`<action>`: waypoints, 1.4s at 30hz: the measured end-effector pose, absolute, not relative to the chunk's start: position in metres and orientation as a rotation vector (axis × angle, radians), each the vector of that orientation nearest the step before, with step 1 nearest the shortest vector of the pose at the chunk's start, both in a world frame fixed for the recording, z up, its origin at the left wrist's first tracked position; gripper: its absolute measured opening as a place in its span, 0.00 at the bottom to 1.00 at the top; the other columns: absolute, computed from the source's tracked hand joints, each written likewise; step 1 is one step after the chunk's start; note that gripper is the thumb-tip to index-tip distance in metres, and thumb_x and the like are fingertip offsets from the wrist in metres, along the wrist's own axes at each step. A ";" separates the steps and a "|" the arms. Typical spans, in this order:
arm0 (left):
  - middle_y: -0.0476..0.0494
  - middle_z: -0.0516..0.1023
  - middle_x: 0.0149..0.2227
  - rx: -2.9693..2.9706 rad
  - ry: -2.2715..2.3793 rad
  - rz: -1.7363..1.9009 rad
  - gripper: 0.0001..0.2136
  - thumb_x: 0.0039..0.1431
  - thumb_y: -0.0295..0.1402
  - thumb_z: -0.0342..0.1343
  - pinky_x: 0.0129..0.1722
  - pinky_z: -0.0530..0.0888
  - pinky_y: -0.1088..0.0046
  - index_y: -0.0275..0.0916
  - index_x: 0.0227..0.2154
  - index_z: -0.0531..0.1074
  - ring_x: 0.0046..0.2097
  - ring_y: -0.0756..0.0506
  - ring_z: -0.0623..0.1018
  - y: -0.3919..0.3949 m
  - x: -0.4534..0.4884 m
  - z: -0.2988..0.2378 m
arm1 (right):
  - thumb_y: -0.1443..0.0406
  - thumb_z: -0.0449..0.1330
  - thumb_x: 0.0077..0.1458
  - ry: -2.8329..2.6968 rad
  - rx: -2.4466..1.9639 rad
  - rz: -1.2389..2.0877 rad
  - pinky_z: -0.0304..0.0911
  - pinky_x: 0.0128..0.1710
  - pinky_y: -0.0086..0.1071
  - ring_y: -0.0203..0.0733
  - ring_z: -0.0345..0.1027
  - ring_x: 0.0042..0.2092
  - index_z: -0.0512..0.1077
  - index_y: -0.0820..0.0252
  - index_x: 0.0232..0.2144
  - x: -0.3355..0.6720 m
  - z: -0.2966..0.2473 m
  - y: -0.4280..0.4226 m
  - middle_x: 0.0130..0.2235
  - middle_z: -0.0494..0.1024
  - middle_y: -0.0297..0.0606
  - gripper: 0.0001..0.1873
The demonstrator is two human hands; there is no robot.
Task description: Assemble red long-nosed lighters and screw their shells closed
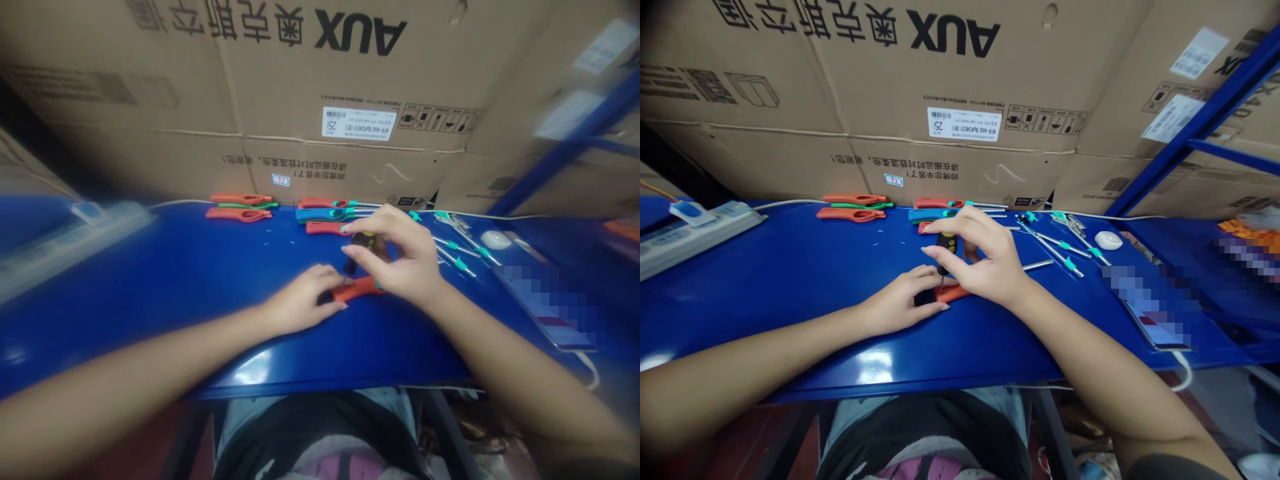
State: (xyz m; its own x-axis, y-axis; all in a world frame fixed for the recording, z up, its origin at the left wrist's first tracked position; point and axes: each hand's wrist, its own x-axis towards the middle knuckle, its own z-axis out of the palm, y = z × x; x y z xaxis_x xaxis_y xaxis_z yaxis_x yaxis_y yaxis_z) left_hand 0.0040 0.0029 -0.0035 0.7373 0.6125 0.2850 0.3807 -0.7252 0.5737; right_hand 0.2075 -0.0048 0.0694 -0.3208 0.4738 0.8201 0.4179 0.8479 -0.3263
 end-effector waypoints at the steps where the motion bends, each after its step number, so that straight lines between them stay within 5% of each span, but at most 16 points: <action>1: 0.40 0.76 0.47 2.449 0.753 0.642 0.18 0.63 0.34 0.61 0.54 0.72 0.60 0.39 0.55 0.73 0.51 0.40 0.74 0.003 0.004 -0.004 | 0.62 0.66 0.59 -1.954 -0.657 0.025 0.73 0.37 0.36 0.38 0.72 0.31 0.79 0.56 0.42 0.207 0.070 -0.005 0.38 0.82 0.38 0.09; 6: 0.41 0.76 0.46 2.442 0.758 0.660 0.16 0.64 0.34 0.61 0.53 0.73 0.61 0.40 0.54 0.74 0.49 0.41 0.75 0.003 0.004 -0.005 | 0.68 0.51 0.68 -2.072 -0.555 0.189 0.71 0.50 0.39 0.42 0.76 0.49 0.73 0.58 0.55 0.206 0.071 -0.009 0.49 0.81 0.43 0.18; 12: 0.40 0.75 0.51 2.439 0.759 0.647 0.18 0.64 0.35 0.61 0.57 0.71 0.58 0.40 0.56 0.73 0.53 0.39 0.74 0.004 0.003 -0.009 | 0.65 0.65 0.60 -1.992 -0.599 -0.015 0.72 0.37 0.32 0.36 0.74 0.33 0.79 0.59 0.41 0.205 0.071 -0.011 0.38 0.82 0.40 0.07; 17: 0.41 0.77 0.47 2.440 0.739 0.666 0.17 0.63 0.33 0.62 0.55 0.73 0.60 0.39 0.54 0.74 0.51 0.40 0.75 0.003 0.005 -0.005 | 0.70 0.51 0.68 -2.075 -0.590 0.139 0.70 0.53 0.38 0.42 0.75 0.51 0.74 0.59 0.54 0.205 0.073 -0.012 0.50 0.81 0.45 0.17; 24: 0.40 0.76 0.49 2.440 0.737 0.674 0.16 0.62 0.34 0.62 0.56 0.72 0.58 0.40 0.53 0.74 0.53 0.39 0.74 0.004 0.004 -0.008 | 0.65 0.66 0.59 -2.045 -0.634 0.008 0.72 0.38 0.29 0.36 0.76 0.35 0.79 0.59 0.42 0.204 0.075 -0.015 0.41 0.83 0.40 0.08; 29: 0.40 0.77 0.46 2.426 0.752 0.672 0.16 0.63 0.34 0.62 0.53 0.73 0.59 0.37 0.52 0.75 0.49 0.40 0.75 0.004 0.005 -0.007 | 0.70 0.53 0.67 -2.093 -0.623 0.046 0.70 0.55 0.37 0.42 0.76 0.54 0.76 0.59 0.52 0.204 0.078 -0.019 0.51 0.81 0.44 0.16; 35: 0.37 0.76 0.49 2.421 0.733 0.663 0.17 0.63 0.34 0.62 0.55 0.72 0.57 0.36 0.52 0.75 0.52 0.38 0.75 0.003 0.005 -0.006 | 0.66 0.64 0.61 -2.018 -0.655 -0.010 0.72 0.38 0.29 0.36 0.76 0.34 0.79 0.60 0.39 0.202 0.075 -0.017 0.37 0.83 0.38 0.04; 42: 0.38 0.76 0.48 2.414 0.753 0.671 0.15 0.63 0.35 0.61 0.53 0.74 0.58 0.38 0.51 0.75 0.51 0.38 0.76 0.004 0.005 -0.007 | 0.70 0.52 0.67 -2.123 -0.648 0.124 0.71 0.49 0.35 0.41 0.76 0.49 0.76 0.59 0.52 0.202 0.080 -0.023 0.49 0.81 0.44 0.17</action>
